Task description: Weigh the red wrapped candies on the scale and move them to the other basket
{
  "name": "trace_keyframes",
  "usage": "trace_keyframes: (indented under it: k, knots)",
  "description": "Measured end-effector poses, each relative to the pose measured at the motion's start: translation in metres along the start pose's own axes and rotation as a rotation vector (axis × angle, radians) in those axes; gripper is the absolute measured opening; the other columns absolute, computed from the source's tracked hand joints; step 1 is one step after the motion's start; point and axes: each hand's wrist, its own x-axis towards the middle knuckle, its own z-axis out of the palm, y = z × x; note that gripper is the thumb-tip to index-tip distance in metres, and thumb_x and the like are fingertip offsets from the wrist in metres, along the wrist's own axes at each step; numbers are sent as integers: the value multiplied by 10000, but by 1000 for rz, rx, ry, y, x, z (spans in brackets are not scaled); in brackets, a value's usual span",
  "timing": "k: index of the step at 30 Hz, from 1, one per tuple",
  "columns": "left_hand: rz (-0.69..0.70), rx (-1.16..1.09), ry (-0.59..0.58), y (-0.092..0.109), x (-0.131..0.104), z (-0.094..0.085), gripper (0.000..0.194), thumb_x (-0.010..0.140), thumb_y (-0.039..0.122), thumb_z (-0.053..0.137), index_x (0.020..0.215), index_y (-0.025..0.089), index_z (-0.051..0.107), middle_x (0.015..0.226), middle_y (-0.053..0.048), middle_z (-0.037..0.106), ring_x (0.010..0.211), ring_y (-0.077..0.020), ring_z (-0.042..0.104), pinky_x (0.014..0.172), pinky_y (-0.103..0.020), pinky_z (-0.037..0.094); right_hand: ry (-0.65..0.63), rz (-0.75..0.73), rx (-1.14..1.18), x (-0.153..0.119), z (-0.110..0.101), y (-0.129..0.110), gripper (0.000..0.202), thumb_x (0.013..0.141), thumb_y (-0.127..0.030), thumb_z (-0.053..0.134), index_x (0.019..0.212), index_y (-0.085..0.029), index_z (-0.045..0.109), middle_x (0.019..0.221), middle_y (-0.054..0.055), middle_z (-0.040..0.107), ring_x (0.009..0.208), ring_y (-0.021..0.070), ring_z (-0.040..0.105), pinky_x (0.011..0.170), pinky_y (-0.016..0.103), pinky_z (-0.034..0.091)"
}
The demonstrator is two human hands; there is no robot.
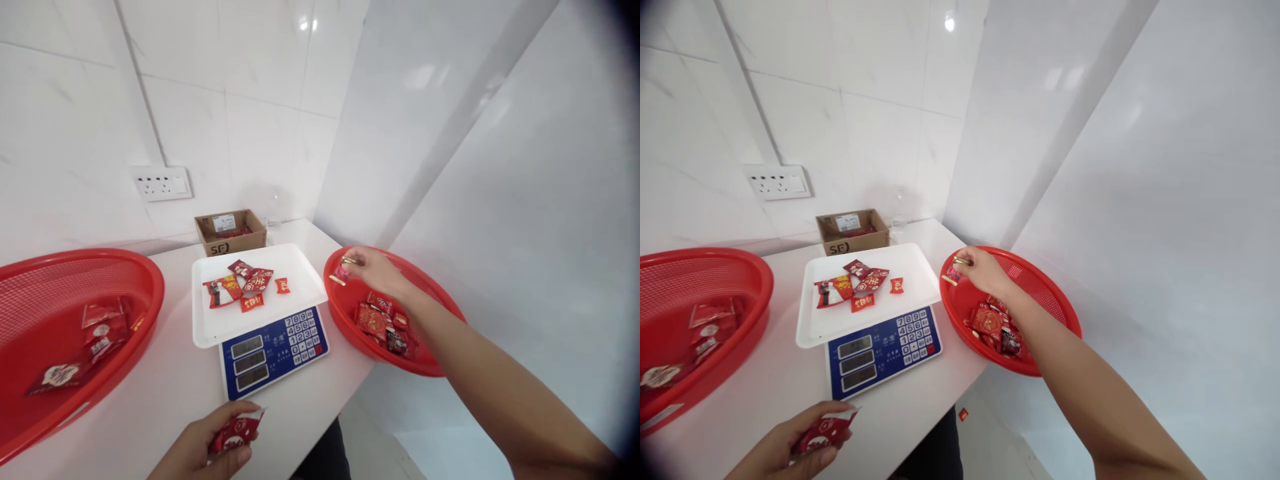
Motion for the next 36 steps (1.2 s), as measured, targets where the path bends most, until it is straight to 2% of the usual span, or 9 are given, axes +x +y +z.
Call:
trace_keyframes:
  k: [7,10,13,16,19,24,30,33,36]
  knots:
    - [16,-31,-45,7,-5,1,419,785,507,546,1114,247,550,872,-5,626,816,-181,546,742,-263,416,-195,-36,209,2,63,-30,74,737,-201,571,810,-192,566,786,5,675,755,143,624,734,295,477]
    - [-2,-38,-36,12,-9,1,414,794,500,539,1123,248,535,887,-3,622,834,-184,543,754,-268,405,-256,-38,185,5,83,-44,203,764,-158,548,962,-186,583,986,53,680,819,142,636,798,320,479]
    - [-16,-43,-38,18,-12,0,392,811,483,523,1119,241,516,916,-10,621,863,-188,542,767,-272,395,-240,-112,32,-2,82,-63,375,792,-177,538,1165,-218,539,1214,79,590,922,159,618,860,355,463]
    - [-38,-54,-25,25,-15,-2,283,833,408,512,1049,226,505,934,-13,610,883,-180,534,784,-272,388,-260,-204,-6,-28,68,-83,398,828,-254,521,1226,-261,518,1228,61,581,998,183,592,869,371,468]
    - [-54,-58,-1,32,-16,-2,168,831,304,506,974,220,483,889,6,591,836,-159,517,759,-266,394,-428,-251,86,-71,62,-94,453,835,-364,534,1278,-287,476,1231,56,581,1031,195,584,866,381,482]
    - [-34,-65,-70,41,-11,8,173,797,259,541,957,203,508,857,16,578,792,-151,519,722,-268,411,-671,-328,210,-139,93,-87,579,778,-445,601,1303,-241,467,1341,91,493,1224,230,450,1006,404,384]
    - [8,-206,-82,38,-1,24,315,763,158,536,1071,205,492,1016,-17,605,933,-175,554,823,-311,432,-452,-249,381,-171,128,-69,253,868,-272,495,1076,-266,638,1231,65,592,1127,194,548,940,363,465]
    - [28,-163,-70,37,-1,25,342,778,174,533,1112,209,470,1120,-53,586,1032,-189,536,876,-335,425,-299,-266,331,-171,115,-57,219,857,-259,507,1014,-272,659,1086,58,674,993,190,629,850,334,527]
    - [15,10,-3,36,-5,15,305,821,249,507,1125,229,495,1147,-56,584,1030,-189,545,877,-330,439,28,-237,240,-166,86,-41,203,832,-253,541,986,-287,667,1020,49,695,952,214,646,823,376,542]
